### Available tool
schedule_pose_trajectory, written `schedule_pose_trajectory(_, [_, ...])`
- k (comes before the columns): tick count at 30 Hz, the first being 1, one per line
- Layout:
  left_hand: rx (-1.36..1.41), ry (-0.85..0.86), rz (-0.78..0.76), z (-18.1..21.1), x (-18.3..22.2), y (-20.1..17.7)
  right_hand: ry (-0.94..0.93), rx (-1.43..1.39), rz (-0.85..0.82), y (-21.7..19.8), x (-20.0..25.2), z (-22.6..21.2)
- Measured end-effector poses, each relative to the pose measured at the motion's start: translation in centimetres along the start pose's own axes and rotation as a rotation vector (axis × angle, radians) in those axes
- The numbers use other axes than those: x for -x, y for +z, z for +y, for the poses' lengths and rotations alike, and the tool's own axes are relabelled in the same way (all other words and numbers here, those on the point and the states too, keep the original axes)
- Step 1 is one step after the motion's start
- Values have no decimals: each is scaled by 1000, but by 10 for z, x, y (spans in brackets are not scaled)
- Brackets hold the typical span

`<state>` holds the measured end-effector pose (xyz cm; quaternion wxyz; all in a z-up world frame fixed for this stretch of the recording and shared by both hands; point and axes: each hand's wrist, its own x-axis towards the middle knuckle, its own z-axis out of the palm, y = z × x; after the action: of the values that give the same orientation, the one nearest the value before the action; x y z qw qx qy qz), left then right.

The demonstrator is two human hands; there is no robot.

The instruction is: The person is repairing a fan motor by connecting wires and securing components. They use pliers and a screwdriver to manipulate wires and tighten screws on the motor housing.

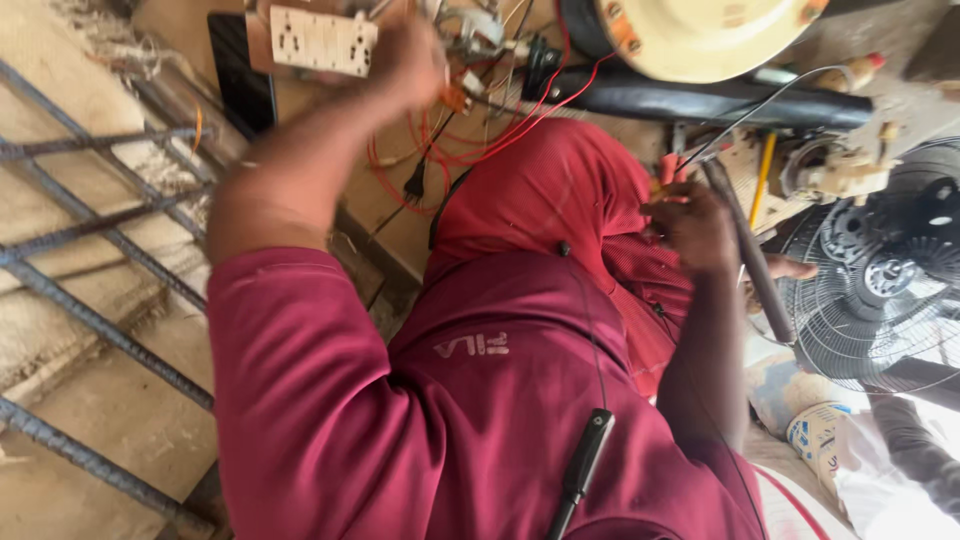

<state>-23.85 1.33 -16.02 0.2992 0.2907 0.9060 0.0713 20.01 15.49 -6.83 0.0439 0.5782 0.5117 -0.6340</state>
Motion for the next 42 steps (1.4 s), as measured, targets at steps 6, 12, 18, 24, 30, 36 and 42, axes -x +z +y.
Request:
schedule_pose_trajectory(6, [-214,-51,-370,3,59,33,-143,487,149,16,4,0])
schedule_pose_trajectory(12, [118,207,-536,73,122,-135,-221,215,-121,17,54,-56])
schedule_pose_trajectory(18, [1146,497,-696,184,222,-195,-966,-491,-715,96,108,-152])
schedule_pose_trajectory(24, [1682,667,-240,140,162,-239,-875,13,-262,48,160,-154])
schedule_pose_trajectory(30, [2146,627,312,-43,111,-304,-905,322,-251,-23,172,-126])
schedule_pose_trajectory(36, [2070,332,754,-126,130,-327,-895,441,-170,-80,187,-122])
schedule_pose_trajectory(42, [1749,668,641,-55,173,-324,-918,679,-174,-56,188,-150])
